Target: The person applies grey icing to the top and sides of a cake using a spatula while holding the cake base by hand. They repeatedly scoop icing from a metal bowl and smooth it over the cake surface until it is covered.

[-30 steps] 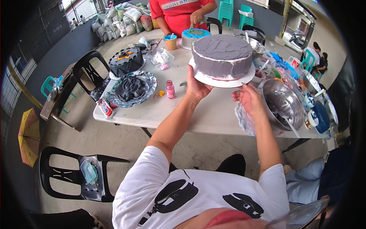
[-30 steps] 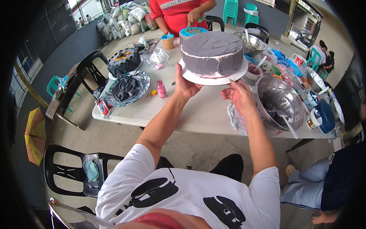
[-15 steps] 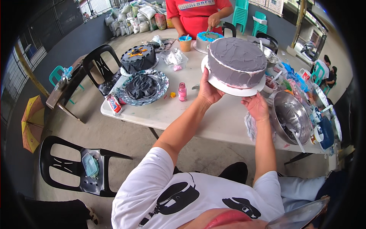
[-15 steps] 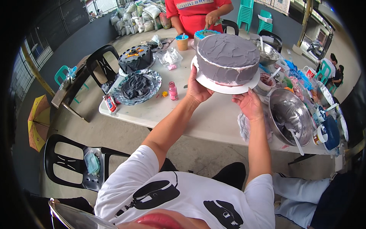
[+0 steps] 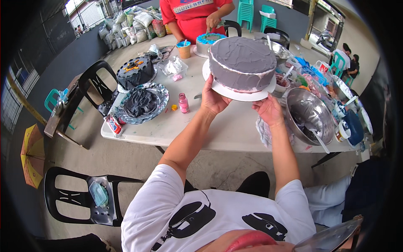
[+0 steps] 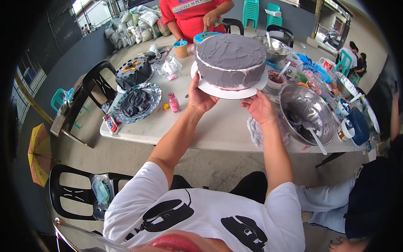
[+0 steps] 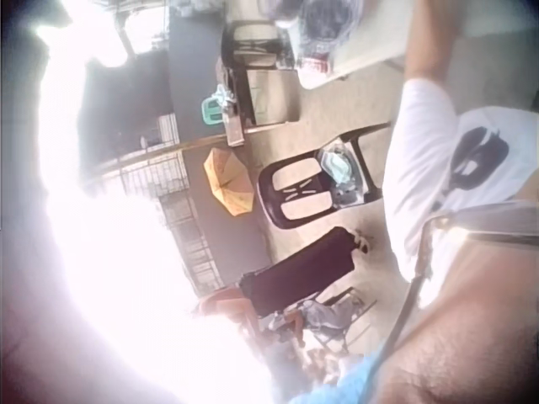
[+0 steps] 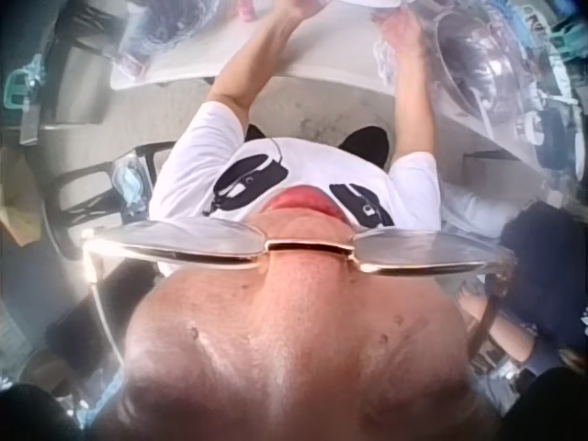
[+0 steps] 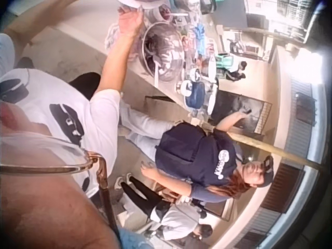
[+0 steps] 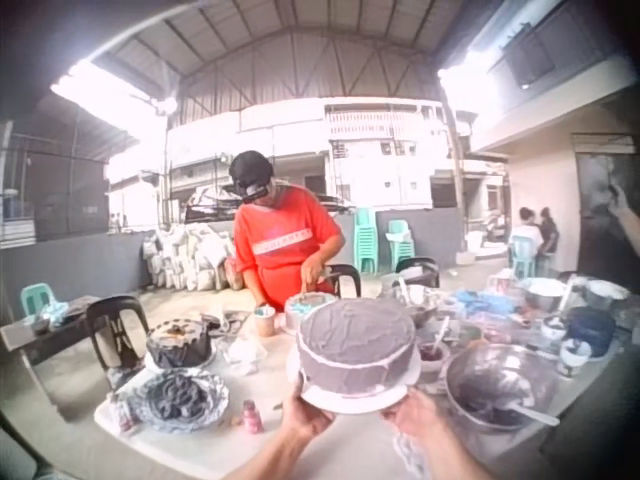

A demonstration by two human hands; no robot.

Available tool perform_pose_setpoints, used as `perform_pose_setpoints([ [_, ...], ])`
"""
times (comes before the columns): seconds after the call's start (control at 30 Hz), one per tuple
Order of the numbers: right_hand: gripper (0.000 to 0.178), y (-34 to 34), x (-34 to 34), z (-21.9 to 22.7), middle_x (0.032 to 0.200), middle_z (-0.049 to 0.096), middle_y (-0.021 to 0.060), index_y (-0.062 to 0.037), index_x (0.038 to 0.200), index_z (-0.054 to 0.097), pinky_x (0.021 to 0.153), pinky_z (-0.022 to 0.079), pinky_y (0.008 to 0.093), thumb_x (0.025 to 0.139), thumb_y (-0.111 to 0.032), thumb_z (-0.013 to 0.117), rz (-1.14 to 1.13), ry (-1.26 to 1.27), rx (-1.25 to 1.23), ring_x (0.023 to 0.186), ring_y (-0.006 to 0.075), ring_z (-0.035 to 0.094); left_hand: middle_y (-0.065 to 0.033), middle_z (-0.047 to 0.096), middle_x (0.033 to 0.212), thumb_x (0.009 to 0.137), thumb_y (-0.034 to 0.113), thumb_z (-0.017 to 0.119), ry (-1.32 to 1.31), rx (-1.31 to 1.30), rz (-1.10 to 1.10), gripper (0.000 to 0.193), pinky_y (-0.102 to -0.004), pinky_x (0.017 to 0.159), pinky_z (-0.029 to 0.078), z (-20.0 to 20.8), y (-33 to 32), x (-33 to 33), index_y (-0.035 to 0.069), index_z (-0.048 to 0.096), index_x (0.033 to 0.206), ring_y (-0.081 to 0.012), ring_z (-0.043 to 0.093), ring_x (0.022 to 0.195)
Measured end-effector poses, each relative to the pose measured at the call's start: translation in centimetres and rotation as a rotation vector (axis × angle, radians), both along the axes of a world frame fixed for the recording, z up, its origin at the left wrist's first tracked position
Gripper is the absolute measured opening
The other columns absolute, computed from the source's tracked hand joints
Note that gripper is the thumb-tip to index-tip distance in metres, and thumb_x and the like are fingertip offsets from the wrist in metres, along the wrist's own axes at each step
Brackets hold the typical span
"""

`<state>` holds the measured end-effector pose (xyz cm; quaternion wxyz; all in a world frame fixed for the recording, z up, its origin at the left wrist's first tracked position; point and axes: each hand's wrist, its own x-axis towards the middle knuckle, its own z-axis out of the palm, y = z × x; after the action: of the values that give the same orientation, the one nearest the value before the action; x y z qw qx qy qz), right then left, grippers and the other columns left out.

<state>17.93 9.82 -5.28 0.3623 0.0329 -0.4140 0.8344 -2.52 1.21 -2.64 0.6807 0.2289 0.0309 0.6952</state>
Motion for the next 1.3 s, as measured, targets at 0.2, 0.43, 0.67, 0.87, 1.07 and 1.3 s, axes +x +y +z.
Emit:
perform_pose_setpoints([
  [0.2, 0.025, -0.6, -0.5, 0.3, 0.090, 0.061, 0.0105, -0.0052, 0.097, 0.055, 0.071, 0.044, 0.0387, 0.082, -0.025, 0.048, -0.053, -0.005, -0.064, 0.081, 0.0253, 0.059, -0.0047, 0.048, 0.118, 0.074, 0.044, 0.054, -0.015, -0.034, 0.080, 0.054, -0.0414, 0.090, 0.039, -0.1, 0.2, -0.2, 0.013, 0.044, 0.117, -0.0249, 0.046, 0.108],
  [0.43, 0.023, -0.4, 0.0, 0.1, 0.092, 0.060, 0.0101, -0.0054, 0.096, 0.055, 0.072, 0.045, 0.0394, 0.081, -0.021, 0.049, -0.054, 0.009, -0.081, 0.082, 0.0248, 0.058, -0.0045, 0.041, 0.125, 0.072, 0.055, 0.050, 0.003, -0.046, 0.138, 0.065, -0.0442, 0.095, 0.030, 0.8, -0.2, 0.5, 0.015, 0.040, 0.122, -0.0263, 0.038, 0.114],
  [0.67, 0.028, -0.8, 0.1, 0.5, 0.101, 0.057, 0.0098, -0.0051, 0.099, 0.054, 0.079, 0.044, 0.0420, 0.079, -0.024, 0.047, -0.082, 0.073, -0.100, 0.095, 0.0251, 0.053, -0.0037, 0.039, 0.127, 0.072, 0.060, 0.048, -0.017, -0.009, 0.105, 0.070, -0.0464, 0.097, 0.026, 1.0, -0.6, 0.3, 0.015, 0.038, 0.124, -0.0271, 0.035, 0.117],
  [0.87, 0.034, -0.7, 0.2, 0.6, 0.105, 0.055, 0.0113, -0.0038, 0.104, 0.051, 0.084, 0.041, 0.0435, 0.079, -0.026, 0.046, -0.146, 0.059, -0.128, 0.100, 0.0266, 0.051, -0.0033, 0.043, 0.124, 0.072, 0.056, 0.052, 0.014, -0.044, 0.112, 0.065, -0.0437, 0.095, 0.030, 0.7, -0.3, 0.3, 0.016, 0.041, 0.121, -0.0256, 0.040, 0.113],
  [1.07, 0.038, -0.4, 0.4, 0.6, 0.109, 0.053, 0.0115, -0.0040, 0.108, 0.048, 0.087, 0.040, 0.0438, 0.078, -0.026, 0.048, -0.098, 0.125, -0.125, 0.102, 0.0267, 0.050, -0.0011, 0.044, 0.123, 0.074, 0.053, 0.051, -0.004, -0.072, 0.055, 0.058, -0.0421, 0.094, 0.032, 0.7, -0.5, 0.2, 0.016, 0.043, 0.119, -0.0236, 0.041, 0.113],
  [1.3, 0.037, -0.6, 0.2, 0.7, 0.109, 0.053, 0.0100, -0.0055, 0.108, 0.049, 0.089, 0.038, 0.0428, 0.079, -0.028, 0.049, -0.085, 0.154, -0.207, 0.102, 0.0264, 0.049, -0.0027, 0.042, 0.125, 0.077, 0.051, 0.047, 0.006, -0.075, 0.092, 0.056, -0.0464, 0.096, 0.028, 0.7, -0.4, 0.6, 0.016, 0.041, 0.122, -0.0257, 0.038, 0.116],
])
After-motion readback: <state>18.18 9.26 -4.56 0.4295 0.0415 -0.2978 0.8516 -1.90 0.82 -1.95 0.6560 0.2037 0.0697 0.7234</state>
